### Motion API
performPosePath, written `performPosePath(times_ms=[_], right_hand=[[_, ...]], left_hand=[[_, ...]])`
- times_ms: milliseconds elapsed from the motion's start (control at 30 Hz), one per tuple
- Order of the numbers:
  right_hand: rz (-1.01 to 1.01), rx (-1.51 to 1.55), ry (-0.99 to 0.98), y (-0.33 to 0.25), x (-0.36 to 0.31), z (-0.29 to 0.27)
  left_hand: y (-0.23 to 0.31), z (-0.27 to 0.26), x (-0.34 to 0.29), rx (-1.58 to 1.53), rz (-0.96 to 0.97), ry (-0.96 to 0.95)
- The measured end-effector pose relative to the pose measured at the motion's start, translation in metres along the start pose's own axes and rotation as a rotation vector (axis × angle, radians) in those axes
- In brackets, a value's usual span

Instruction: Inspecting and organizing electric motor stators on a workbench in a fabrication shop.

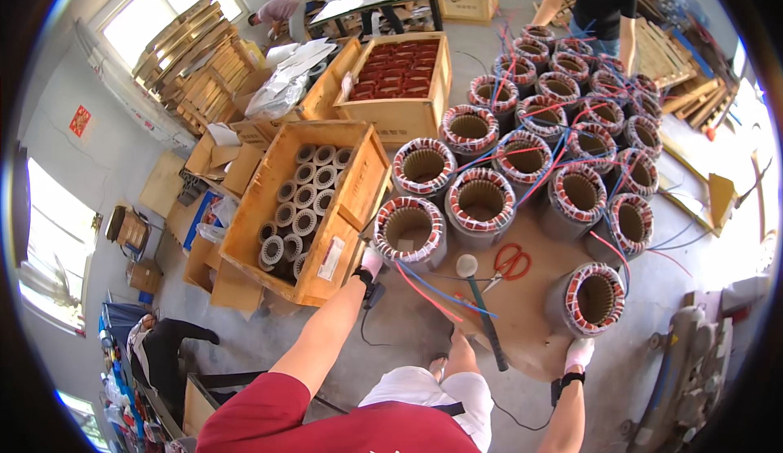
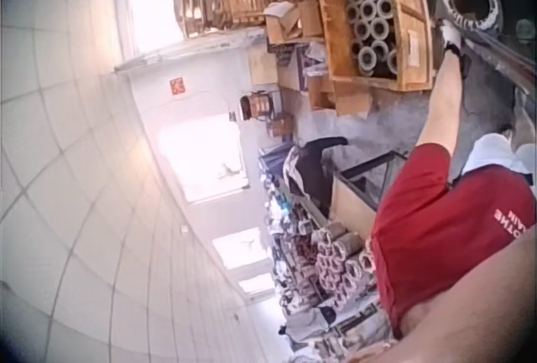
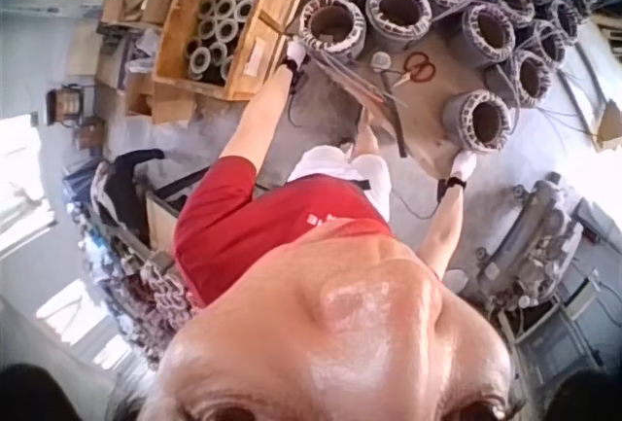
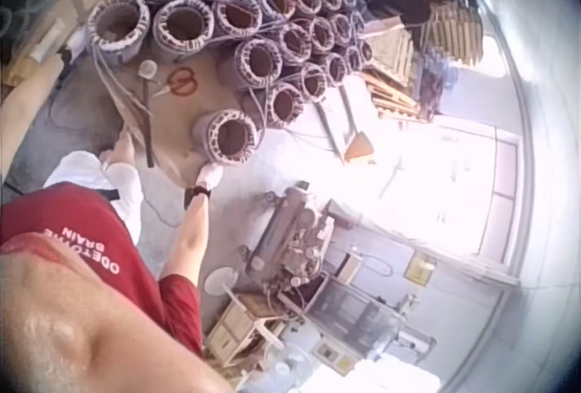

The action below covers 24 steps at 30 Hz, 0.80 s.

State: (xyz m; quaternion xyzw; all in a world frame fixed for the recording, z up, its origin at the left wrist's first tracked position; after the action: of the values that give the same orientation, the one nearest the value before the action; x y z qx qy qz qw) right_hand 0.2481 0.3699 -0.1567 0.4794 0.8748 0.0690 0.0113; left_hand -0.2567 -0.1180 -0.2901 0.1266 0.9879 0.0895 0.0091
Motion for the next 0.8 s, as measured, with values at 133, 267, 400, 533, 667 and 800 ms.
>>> performPosePath(times_ms=[133, 267, 400, 533, 667, 800], right_hand=[[0.124, 0.327, 0.060, 0.023, 0.007, 0.015], [0.054, -0.036, 0.061, 0.054, -0.006, 0.033], [0.158, 0.128, -0.003, 0.059, -0.012, 0.041], [0.331, 0.677, -0.075, 0.015, -0.001, -0.003], [0.547, 0.808, 0.029, 0.060, -0.048, -0.018], [0.627, 0.856, -0.140, -0.001, -0.031, -0.050]], left_hand=[[0.005, 0.016, 0.021, -0.152, -0.106, -0.141], [0.053, -0.008, 0.015, -0.755, -0.203, -0.236], [0.044, -0.012, 0.013, -0.840, -0.440, -0.363], [-0.027, -0.008, 0.016, -0.587, -0.368, -0.106], [0.061, 0.002, 0.011, -0.814, -0.467, -0.336], [-0.043, 0.038, 0.034, -0.904, 0.069, 0.024]])
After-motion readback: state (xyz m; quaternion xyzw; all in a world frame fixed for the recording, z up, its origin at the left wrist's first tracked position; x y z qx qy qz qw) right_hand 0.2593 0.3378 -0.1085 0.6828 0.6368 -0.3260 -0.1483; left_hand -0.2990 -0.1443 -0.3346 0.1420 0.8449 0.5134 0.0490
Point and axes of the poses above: each hand's wrist, its own x-axis towards the middle knuckle, its own z-axis out of the palm, y = z × x, the point moved 8 cm from there along x, towards the middle knuckle, and after that the axes turned 4 degrees about z, right-handed, at the moved point
